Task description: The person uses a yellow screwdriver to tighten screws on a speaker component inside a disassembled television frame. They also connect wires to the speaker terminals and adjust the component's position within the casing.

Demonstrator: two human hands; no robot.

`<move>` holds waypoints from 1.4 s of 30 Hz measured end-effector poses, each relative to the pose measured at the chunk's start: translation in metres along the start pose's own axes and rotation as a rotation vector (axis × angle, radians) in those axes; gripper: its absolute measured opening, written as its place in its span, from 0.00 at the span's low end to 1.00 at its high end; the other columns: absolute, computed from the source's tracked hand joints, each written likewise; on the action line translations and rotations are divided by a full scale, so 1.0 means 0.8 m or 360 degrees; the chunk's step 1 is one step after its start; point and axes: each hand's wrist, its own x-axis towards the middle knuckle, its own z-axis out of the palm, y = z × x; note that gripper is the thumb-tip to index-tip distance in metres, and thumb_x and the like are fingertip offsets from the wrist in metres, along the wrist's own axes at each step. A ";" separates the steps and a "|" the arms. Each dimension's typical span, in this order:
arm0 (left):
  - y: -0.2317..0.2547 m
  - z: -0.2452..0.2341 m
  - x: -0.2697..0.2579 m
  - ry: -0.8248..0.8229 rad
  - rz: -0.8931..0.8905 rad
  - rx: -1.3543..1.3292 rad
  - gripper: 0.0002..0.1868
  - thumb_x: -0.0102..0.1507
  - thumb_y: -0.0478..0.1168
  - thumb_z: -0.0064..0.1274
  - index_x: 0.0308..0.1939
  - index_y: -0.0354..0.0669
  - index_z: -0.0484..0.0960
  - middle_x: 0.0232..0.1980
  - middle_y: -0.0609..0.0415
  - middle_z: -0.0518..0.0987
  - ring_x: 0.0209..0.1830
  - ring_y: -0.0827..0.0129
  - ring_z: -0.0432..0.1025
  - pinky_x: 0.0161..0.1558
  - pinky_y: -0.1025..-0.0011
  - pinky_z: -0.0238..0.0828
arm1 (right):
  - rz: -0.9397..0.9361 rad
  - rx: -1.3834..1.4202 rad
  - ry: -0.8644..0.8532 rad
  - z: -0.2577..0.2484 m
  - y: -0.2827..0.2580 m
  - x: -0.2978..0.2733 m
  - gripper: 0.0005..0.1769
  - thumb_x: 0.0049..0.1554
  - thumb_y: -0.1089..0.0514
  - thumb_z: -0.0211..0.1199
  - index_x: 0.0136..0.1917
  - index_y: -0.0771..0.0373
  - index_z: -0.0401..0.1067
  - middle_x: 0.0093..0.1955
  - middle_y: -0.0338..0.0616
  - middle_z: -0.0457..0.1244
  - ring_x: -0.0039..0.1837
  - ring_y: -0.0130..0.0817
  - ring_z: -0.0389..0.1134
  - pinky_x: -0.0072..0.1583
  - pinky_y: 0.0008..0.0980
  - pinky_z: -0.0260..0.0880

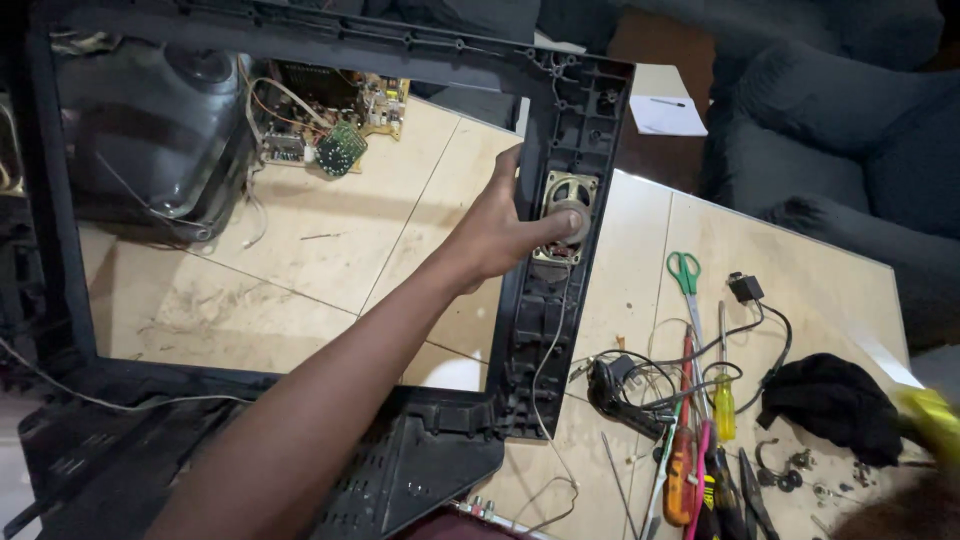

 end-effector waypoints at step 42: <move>0.051 0.006 -0.012 -0.0065 -0.0127 0.0306 0.58 0.52 0.53 0.60 0.78 0.40 0.45 0.68 0.35 0.74 0.62 0.43 0.76 0.57 0.49 0.76 | -0.0661 0.0362 0.0338 0.151 -0.118 0.100 0.17 0.63 0.65 0.66 0.60 0.72 0.63 0.60 0.65 0.66 0.63 0.53 0.72 0.70 0.49 0.77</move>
